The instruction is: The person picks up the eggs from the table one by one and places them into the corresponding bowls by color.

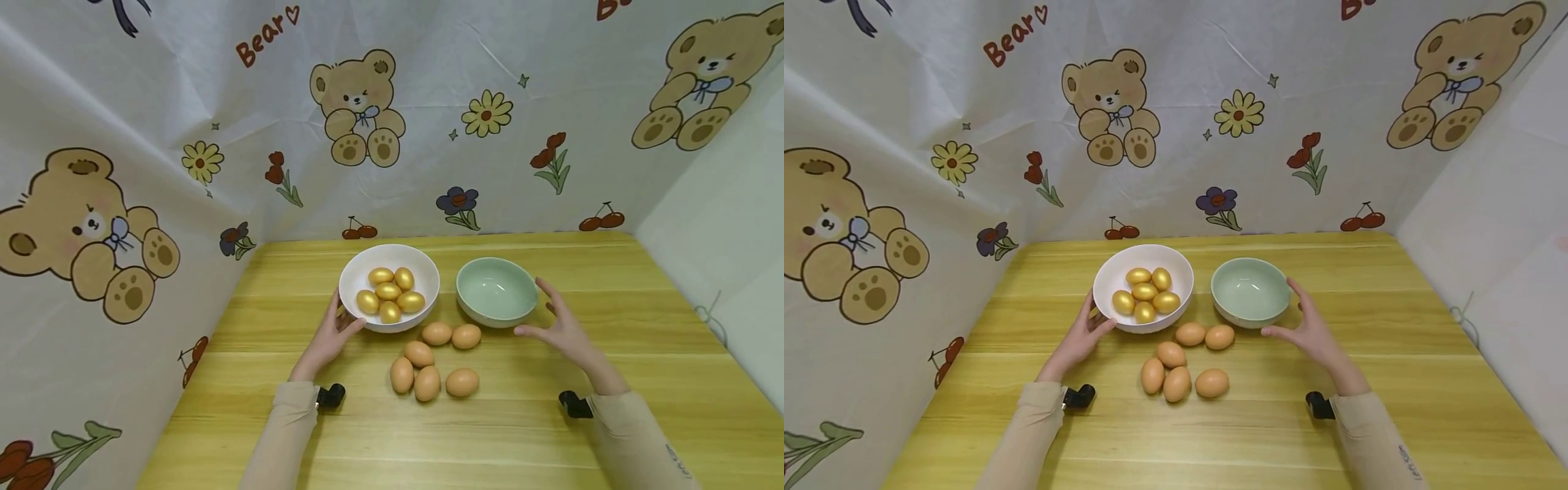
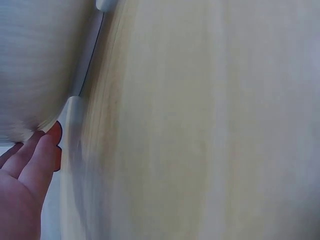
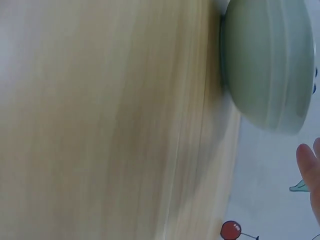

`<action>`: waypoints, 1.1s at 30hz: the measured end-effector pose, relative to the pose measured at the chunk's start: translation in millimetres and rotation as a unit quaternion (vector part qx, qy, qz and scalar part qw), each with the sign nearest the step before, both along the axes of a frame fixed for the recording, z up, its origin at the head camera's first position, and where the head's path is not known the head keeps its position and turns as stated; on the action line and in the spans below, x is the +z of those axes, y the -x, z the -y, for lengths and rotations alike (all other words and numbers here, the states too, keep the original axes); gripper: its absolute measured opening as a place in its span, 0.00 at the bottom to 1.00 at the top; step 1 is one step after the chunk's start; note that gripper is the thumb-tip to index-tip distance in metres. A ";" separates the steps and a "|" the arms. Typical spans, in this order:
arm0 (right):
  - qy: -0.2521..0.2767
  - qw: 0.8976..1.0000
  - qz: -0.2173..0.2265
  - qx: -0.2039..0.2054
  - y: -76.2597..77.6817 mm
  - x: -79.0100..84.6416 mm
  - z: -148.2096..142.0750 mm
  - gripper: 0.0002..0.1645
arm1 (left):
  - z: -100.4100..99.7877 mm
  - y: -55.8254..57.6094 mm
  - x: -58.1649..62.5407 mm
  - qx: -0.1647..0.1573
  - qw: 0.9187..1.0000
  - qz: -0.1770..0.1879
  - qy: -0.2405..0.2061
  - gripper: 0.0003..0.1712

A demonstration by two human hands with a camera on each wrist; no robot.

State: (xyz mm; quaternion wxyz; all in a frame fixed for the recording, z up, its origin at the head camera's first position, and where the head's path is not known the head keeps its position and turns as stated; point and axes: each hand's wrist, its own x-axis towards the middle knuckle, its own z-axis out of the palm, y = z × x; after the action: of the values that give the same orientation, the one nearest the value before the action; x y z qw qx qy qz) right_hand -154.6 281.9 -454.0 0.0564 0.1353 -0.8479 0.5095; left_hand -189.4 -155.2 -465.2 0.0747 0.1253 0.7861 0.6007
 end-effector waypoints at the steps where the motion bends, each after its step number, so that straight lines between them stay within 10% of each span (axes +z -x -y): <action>1: -0.002 1.000 0.001 -0.001 2.7 -0.6 -2.6 0.64 | 0.4 0.2 -0.7 0.000 1.000 0.000 -0.001 0.54; 12: -0.024 0.999 0.032 0.016 26.5 -4.9 -19.9 0.66 | 5.5 10.5 -29.0 0.026 0.999 -0.018 0.019 0.56; 33: -0.034 0.993 0.106 0.031 47.4 -13.1 -20.1 0.66 | -0.5 -16.3 -14.3 0.058 0.998 0.012 0.021 0.59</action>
State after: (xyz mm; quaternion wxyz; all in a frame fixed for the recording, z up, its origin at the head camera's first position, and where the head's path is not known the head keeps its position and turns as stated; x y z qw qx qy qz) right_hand -202.0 302.0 -467.1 -0.0540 0.1083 -0.8612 0.4937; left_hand -173.1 -154.7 -479.4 0.0519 0.0705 0.8036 0.5887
